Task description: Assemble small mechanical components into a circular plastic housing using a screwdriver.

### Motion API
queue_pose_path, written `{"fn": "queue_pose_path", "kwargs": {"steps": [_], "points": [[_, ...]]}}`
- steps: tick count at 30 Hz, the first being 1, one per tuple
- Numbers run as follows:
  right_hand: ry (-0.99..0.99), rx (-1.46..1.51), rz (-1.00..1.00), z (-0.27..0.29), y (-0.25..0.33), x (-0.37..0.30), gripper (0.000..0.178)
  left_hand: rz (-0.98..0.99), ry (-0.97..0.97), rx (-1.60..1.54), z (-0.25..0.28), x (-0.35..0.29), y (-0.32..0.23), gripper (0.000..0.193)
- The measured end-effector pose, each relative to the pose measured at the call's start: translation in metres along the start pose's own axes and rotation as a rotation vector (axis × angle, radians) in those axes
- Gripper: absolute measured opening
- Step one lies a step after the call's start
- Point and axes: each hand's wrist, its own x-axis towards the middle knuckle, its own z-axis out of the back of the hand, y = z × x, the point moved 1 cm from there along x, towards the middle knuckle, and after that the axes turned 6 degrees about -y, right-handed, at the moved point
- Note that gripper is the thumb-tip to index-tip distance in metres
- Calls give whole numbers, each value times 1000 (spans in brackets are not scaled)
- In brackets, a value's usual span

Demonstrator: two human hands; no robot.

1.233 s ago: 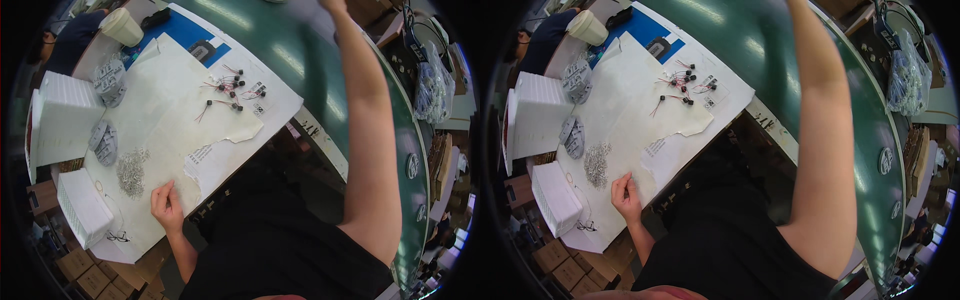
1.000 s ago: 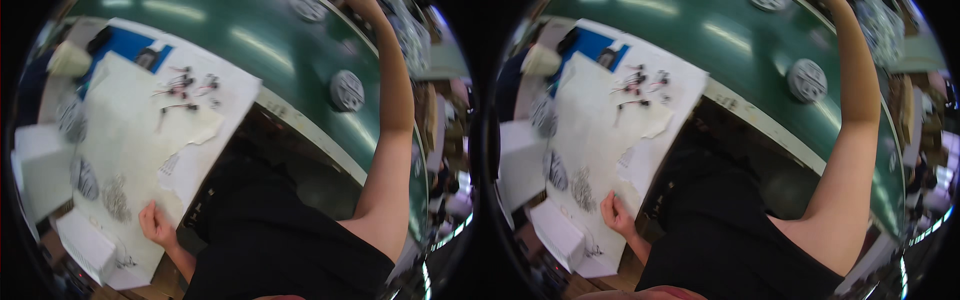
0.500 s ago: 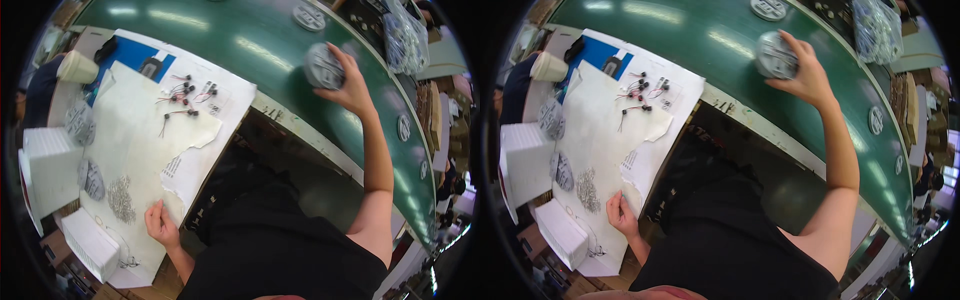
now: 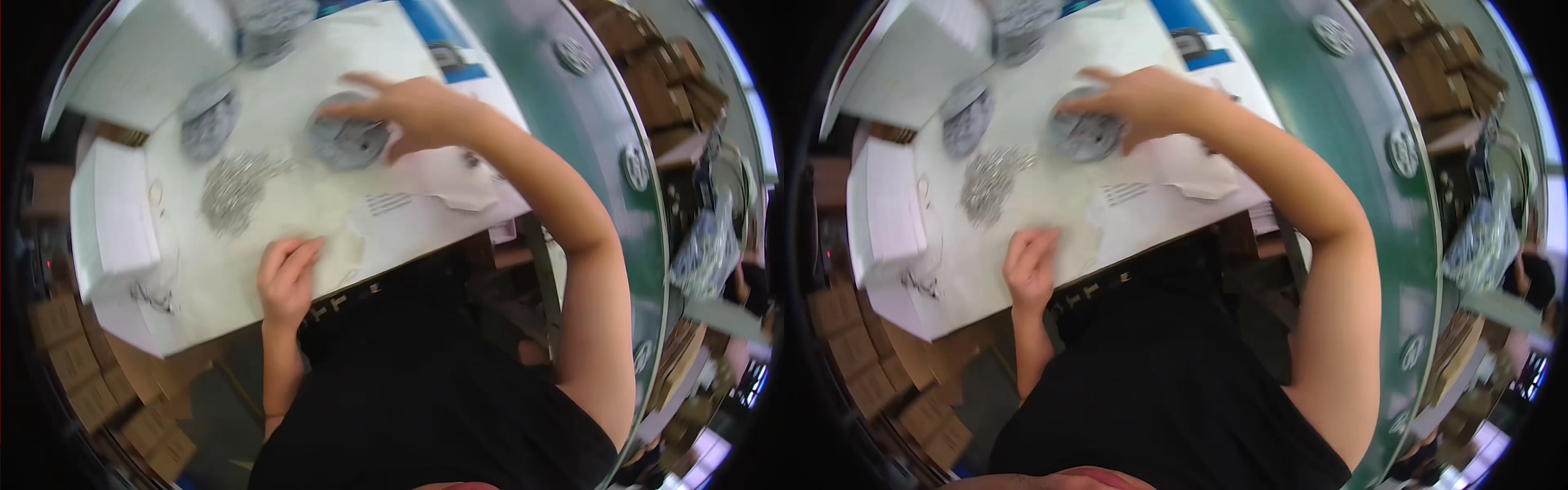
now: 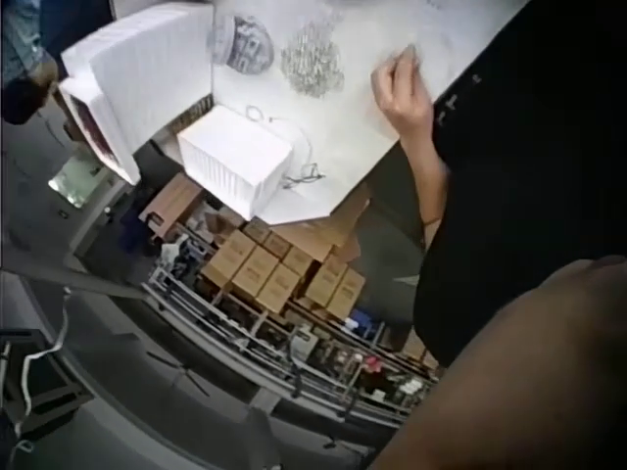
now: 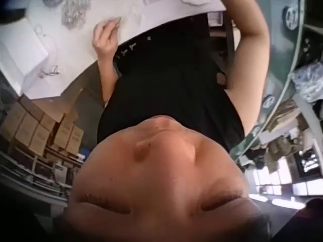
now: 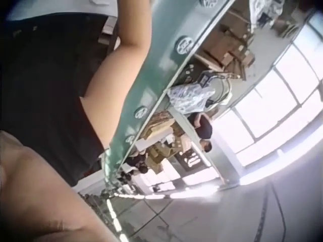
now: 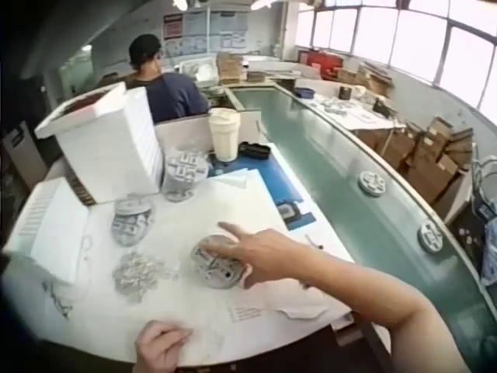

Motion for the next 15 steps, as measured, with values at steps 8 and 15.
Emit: {"fn": "queue_pose_path", "kwargs": {"steps": [8, 15], "points": [[-131, -32, -913, 3, 63, 9, 34, -66, 0, -137, 2, 12, -8, 28], [-482, 86, -775, -6, 47, -3, 34, 7, -13, -286, 20, -1, 5, 29]]}}
